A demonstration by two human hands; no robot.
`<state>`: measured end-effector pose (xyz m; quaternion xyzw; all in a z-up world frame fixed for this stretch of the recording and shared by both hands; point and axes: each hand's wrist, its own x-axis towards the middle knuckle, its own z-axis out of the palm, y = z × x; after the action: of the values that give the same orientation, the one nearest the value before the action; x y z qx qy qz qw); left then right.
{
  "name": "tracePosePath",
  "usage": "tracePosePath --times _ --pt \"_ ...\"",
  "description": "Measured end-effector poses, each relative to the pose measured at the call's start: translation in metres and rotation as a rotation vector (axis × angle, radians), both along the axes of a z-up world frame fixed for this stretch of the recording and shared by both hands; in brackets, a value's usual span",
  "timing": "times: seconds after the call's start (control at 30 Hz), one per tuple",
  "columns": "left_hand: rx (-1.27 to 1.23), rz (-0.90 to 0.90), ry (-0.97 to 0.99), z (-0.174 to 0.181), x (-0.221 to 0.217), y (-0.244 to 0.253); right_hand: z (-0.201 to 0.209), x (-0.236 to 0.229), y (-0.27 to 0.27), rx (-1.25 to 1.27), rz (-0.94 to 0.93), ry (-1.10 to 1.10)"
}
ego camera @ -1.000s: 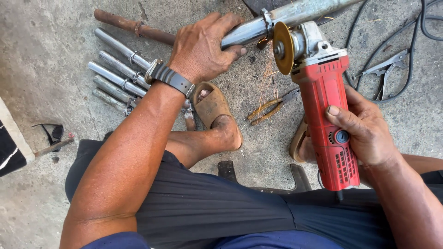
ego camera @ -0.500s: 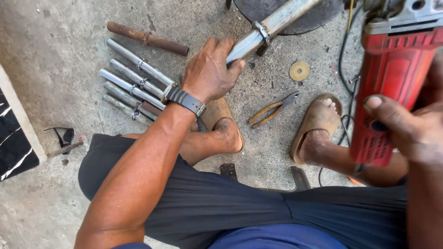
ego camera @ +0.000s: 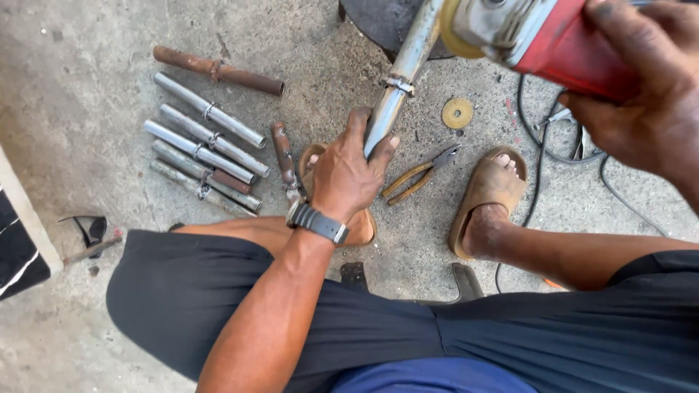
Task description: Grinding down welded joints on metal pipes using an angle grinder to create a smooth finish.
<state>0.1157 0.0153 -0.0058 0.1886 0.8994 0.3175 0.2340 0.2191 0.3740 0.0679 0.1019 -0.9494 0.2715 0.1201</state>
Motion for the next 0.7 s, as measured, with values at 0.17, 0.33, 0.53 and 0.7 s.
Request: tracePosePath --times 0.17,0.33,0.53,0.7 --pt "0.043 0.059 -0.077 0.018 -0.004 -0.002 -0.009 -0.003 -0.009 0.125 -0.068 -0.027" --pt "0.054 0.053 0.006 0.016 -0.006 -0.003 -0.013 -0.002 -0.015 0.221 -0.035 -0.001" --pt "0.047 0.048 0.04 0.015 -0.007 -0.006 -0.006 -0.011 -0.019 0.253 0.0 0.027" --pt "0.013 0.083 -0.065 0.02 -0.012 -0.007 -0.006 -0.021 -0.014 0.083 0.018 0.011"
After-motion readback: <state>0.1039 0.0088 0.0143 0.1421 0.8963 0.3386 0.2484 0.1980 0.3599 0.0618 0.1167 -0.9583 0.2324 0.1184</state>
